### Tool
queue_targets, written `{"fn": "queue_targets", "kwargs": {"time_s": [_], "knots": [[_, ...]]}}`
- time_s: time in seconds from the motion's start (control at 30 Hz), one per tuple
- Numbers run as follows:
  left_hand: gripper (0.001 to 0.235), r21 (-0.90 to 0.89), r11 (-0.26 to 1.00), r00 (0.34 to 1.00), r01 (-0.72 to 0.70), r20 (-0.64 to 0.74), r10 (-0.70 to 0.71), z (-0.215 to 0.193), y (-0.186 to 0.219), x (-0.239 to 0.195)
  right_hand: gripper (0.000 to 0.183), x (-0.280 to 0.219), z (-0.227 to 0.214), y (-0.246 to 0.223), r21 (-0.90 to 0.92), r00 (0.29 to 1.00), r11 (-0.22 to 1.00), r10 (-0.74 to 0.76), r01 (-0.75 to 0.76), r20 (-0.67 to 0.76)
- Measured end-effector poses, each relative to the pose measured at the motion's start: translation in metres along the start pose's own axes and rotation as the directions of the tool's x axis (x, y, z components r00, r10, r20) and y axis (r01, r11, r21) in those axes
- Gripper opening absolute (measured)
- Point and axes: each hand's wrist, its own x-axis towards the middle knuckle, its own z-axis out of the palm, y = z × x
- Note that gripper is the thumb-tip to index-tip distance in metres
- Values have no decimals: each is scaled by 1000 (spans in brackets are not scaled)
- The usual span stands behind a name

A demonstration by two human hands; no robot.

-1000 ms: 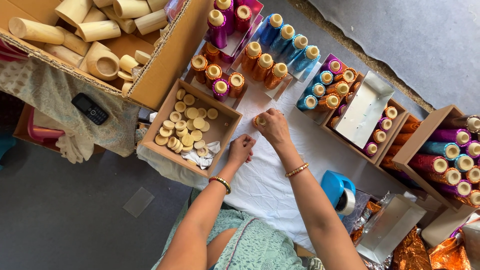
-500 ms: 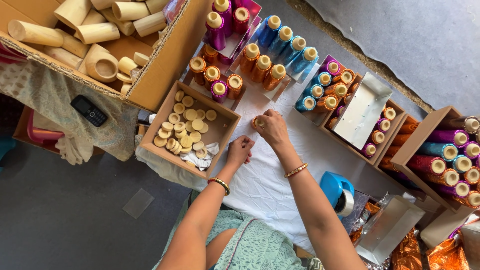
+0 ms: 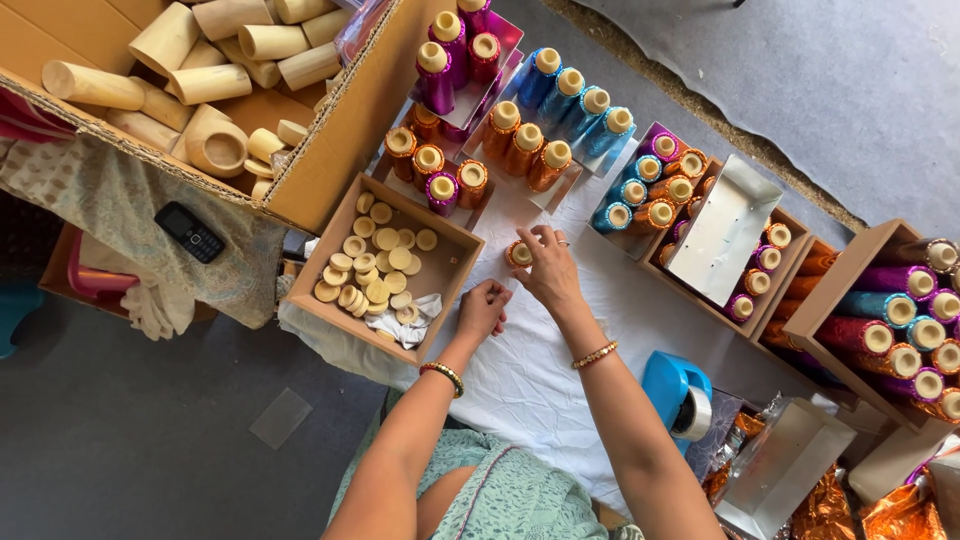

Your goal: The person wraps metallic foil around the tops of cylindrical candles at a work table. They take a foil sheet, fold it around a candle rim, press it into place, and place the finished candle into a box with other wrapped candles, repeating the process for multiple candles.

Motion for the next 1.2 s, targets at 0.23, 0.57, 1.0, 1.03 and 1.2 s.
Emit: {"fn": "queue_targets", "kwargs": {"time_s": [0.23, 0.57, 1.0, 1.03, 1.2], "knots": [[18, -29, 999, 1000, -20, 0, 20, 1, -14, 8, 52, 3, 16, 20, -10, 999, 999, 38, -38, 3], [18, -28, 1000, 1000, -14, 1, 14, 3, -23, 13, 49, 154, -66, -36, 242, 986, 968, -19, 59, -164], [18, -23, 998, 993, 51, 107, -48, -8, -4, 6, 55, 269, -1, -42, -18, 981, 993, -121, 120, -149], [18, -25, 998, 993, 50, 109, -48, -9, -2, 6, 55, 272, 0, -42, -20, 981, 993, -121, 120, -149], [17, -38, 996, 986, 75, 152, -68, -13, 5, 4, 56, 275, 2, -45, 14, 989, 997, -69, 72, -128]]}}
